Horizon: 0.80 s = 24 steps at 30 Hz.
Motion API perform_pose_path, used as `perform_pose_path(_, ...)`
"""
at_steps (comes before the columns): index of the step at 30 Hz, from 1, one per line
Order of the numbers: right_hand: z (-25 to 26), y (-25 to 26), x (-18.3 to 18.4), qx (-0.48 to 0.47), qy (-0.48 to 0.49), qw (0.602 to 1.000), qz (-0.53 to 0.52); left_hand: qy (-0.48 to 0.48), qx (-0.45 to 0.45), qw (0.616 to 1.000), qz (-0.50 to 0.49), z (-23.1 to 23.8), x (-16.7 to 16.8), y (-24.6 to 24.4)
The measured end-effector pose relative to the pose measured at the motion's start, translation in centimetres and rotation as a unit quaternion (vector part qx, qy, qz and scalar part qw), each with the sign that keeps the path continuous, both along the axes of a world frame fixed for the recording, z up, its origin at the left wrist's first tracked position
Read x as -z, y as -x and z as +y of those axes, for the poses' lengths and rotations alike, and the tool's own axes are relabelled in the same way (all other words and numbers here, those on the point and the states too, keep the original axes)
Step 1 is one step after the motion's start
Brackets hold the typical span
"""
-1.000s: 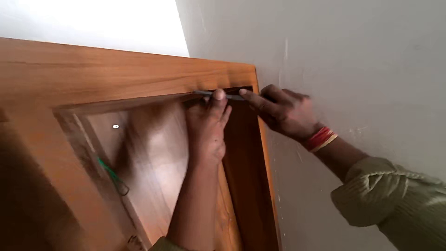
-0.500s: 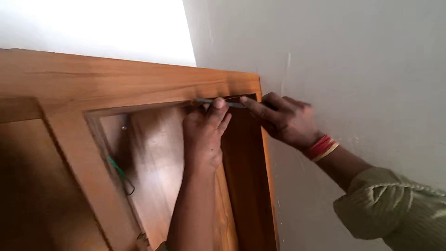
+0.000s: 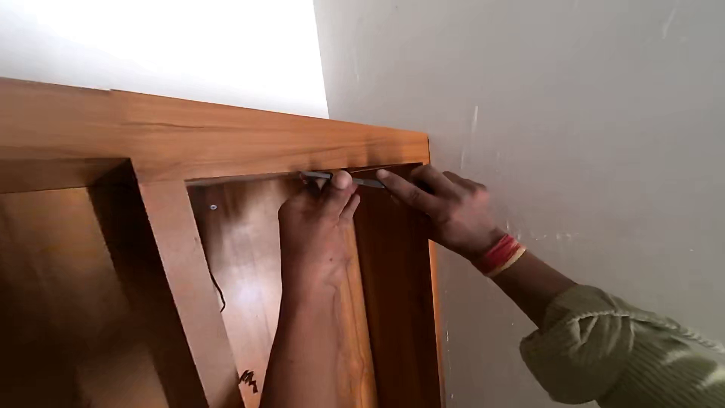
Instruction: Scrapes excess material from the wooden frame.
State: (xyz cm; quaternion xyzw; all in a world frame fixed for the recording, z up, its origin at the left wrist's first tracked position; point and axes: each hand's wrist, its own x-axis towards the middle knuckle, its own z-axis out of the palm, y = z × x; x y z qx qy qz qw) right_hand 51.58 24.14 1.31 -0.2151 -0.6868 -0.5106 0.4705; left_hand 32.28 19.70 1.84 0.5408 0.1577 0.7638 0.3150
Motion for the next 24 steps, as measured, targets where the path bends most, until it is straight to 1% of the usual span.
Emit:
perform_pose_path(3,0.4,-1.0,0.7,0.003,0.002,1.000,0.012,-0.009,-0.005,1.000,0.004,0.2,0.2,-0.6)
perform_pose_path(6,0.0,0.5,0.7,-0.017,-0.005,0.999,0.026,-0.026,-0.005,1.000,0.008,-0.4,0.3,0.4)
perform_pose_path(9,-1.3,3.0,-0.3,-0.029,-0.009,1.000,-0.002,-0.053,-0.054,0.997,-0.012,-1.1,0.6,2.1)
perform_pose_path(11,-1.4,2.8,-0.2,-0.032,-0.004,0.999,-0.016,-0.048,-0.068,0.997,0.003,-1.1,0.8,2.0)
perform_pose_path(14,-0.7,1.8,0.1,-0.014,-0.009,1.000,-0.003,-0.037,-0.038,0.998,0.026,-0.8,0.4,1.4)
perform_pose_path(15,-0.8,2.0,0.2,-0.010,-0.009,1.000,0.001,-0.035,-0.033,0.999,0.020,-0.9,0.4,1.5)
perform_pose_path(17,-1.5,3.6,-0.3,-0.010,-0.015,1.000,0.004,-0.062,-0.046,0.997,-0.010,-1.1,0.7,2.3)
perform_pose_path(19,-2.5,5.4,-0.6,-0.019,-0.016,1.000,0.000,-0.097,-0.077,0.990,-0.066,-0.8,0.9,2.5)
perform_pose_path(21,-2.9,5.9,-0.5,-0.025,-0.008,1.000,-0.007,-0.122,-0.089,0.983,-0.107,-0.2,1.0,2.0)
perform_pose_path(24,-2.8,6.3,-0.4,-0.028,-0.008,1.000,-0.002,-0.159,-0.096,0.975,-0.124,0.6,1.0,1.8)
